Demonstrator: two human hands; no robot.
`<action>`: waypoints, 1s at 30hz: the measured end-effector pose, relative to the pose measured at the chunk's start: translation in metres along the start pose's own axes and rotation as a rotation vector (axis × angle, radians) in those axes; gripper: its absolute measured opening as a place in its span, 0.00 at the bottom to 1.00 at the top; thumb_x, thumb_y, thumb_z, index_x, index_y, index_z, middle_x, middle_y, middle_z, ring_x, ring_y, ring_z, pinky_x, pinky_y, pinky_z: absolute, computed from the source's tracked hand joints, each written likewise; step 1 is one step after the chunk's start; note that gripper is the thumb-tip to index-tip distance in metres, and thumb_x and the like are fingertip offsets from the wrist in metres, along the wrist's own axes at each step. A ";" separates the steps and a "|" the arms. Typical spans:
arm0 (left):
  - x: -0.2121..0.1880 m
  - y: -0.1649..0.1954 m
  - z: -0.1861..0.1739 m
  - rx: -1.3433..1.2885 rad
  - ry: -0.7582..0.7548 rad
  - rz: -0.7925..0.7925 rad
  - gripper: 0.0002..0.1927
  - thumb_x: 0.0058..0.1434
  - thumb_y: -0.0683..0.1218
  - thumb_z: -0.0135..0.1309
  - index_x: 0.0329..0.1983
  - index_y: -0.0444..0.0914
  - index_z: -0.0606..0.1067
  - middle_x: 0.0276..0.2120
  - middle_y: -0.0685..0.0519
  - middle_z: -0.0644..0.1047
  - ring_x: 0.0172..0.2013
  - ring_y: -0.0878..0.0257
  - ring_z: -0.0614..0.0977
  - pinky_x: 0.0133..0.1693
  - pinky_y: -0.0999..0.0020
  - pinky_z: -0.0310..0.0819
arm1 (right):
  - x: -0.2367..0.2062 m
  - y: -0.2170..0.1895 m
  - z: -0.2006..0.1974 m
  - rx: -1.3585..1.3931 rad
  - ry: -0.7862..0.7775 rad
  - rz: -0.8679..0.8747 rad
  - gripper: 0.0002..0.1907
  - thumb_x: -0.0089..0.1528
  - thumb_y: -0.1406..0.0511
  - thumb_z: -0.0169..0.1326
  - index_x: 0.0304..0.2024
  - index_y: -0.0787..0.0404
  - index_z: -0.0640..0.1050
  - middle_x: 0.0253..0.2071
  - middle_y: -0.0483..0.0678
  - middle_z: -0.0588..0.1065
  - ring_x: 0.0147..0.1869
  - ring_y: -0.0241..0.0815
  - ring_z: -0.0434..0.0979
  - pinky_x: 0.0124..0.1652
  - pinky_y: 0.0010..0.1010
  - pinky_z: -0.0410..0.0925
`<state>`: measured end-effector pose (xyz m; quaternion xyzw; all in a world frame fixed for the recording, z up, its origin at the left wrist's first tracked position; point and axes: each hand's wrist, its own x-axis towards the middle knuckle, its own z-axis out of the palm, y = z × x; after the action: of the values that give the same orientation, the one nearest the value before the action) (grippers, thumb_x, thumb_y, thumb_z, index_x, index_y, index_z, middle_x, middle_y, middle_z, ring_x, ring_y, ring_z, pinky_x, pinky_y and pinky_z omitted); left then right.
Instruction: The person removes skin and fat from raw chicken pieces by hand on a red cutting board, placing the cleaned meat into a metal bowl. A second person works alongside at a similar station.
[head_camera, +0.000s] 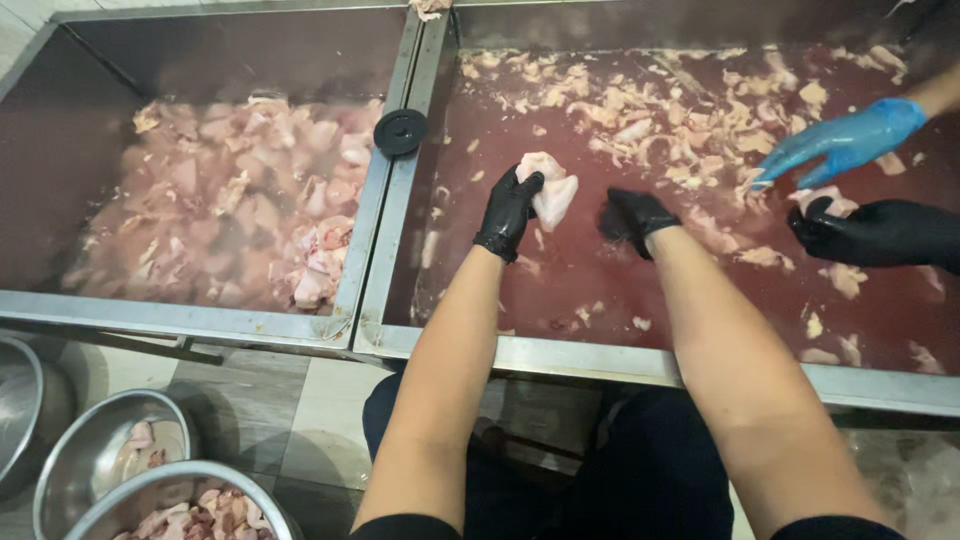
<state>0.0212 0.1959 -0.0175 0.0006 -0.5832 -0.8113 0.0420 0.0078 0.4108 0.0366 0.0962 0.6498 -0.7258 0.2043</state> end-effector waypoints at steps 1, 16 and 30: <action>0.001 -0.001 0.000 0.036 0.022 0.014 0.19 0.66 0.46 0.55 0.58 0.35 0.75 0.46 0.51 0.79 0.45 0.63 0.80 0.47 0.65 0.78 | 0.005 -0.003 0.001 0.293 -0.116 0.041 0.15 0.69 0.59 0.49 0.43 0.64 0.79 0.36 0.51 0.80 0.37 0.46 0.82 0.39 0.37 0.74; -0.020 0.010 0.021 0.323 -0.111 0.211 0.22 0.60 0.47 0.63 0.54 0.32 0.76 0.44 0.48 0.82 0.43 0.64 0.80 0.48 0.66 0.76 | -0.017 -0.003 0.037 -0.804 0.120 -0.927 0.14 0.68 0.60 0.59 0.39 0.66 0.74 0.30 0.57 0.74 0.34 0.50 0.74 0.35 0.40 0.67; -0.003 0.011 0.008 0.060 -0.009 0.161 0.17 0.69 0.50 0.57 0.53 0.32 0.76 0.43 0.51 0.79 0.43 0.66 0.77 0.47 0.68 0.74 | 0.005 0.001 -0.014 -0.486 0.264 -0.112 0.20 0.67 0.51 0.55 0.34 0.61 0.77 0.20 0.49 0.70 0.20 0.44 0.69 0.25 0.41 0.62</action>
<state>0.0250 0.2003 -0.0048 -0.0488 -0.6057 -0.7873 0.1043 0.0019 0.4231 0.0314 0.1022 0.8300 -0.5401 0.0946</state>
